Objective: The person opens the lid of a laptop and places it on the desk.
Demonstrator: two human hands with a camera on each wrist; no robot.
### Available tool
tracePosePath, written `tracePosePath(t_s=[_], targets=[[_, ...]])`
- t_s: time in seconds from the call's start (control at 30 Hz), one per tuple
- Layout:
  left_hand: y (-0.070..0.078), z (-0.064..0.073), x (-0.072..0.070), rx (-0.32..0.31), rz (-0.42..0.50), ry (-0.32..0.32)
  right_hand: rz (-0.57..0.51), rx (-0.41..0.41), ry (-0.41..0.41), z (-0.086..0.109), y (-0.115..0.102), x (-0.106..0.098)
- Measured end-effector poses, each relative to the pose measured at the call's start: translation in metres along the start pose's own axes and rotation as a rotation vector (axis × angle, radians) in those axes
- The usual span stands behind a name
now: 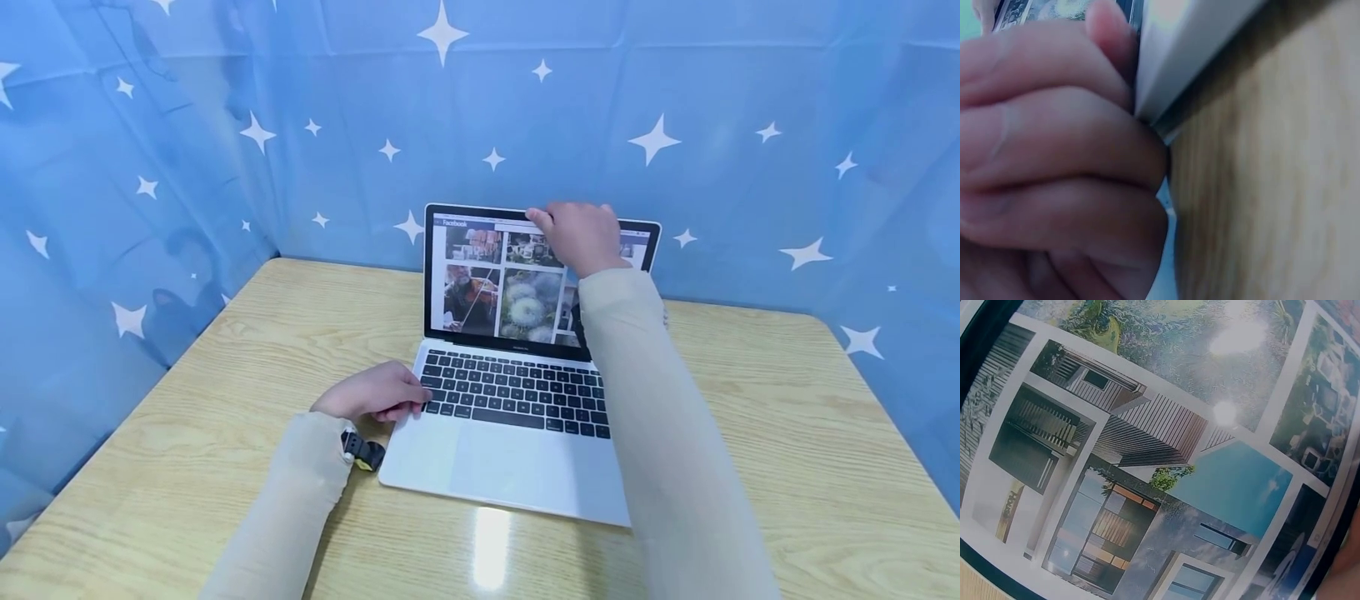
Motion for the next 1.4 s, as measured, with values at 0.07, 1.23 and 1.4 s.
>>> tracePosePath(t_s=[0.07,1.23,1.4], targets=[[0.0,0.0,0.0,-0.003,-0.003,-0.001,-0.002,0.001,0.002,0.0,0.0,0.0],[0.002,0.004,0.004,-0.016,0.022,-0.002,-0.027,-0.006,0.012,-0.01,0.004,0.008],[0.001,0.003,0.004,-0.013,0.03,0.007,-0.03,-0.006,0.013,-0.012,0.005,0.009]])
Point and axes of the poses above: each hand's wrist, its own z-axis away from the middle knuckle, its own x-axis out of the palm, y = z × x, the point moved 1 cm from there along -z, towards the middle knuckle, and after that the axes turned 11 degrees about x, right-handed, at the moved point
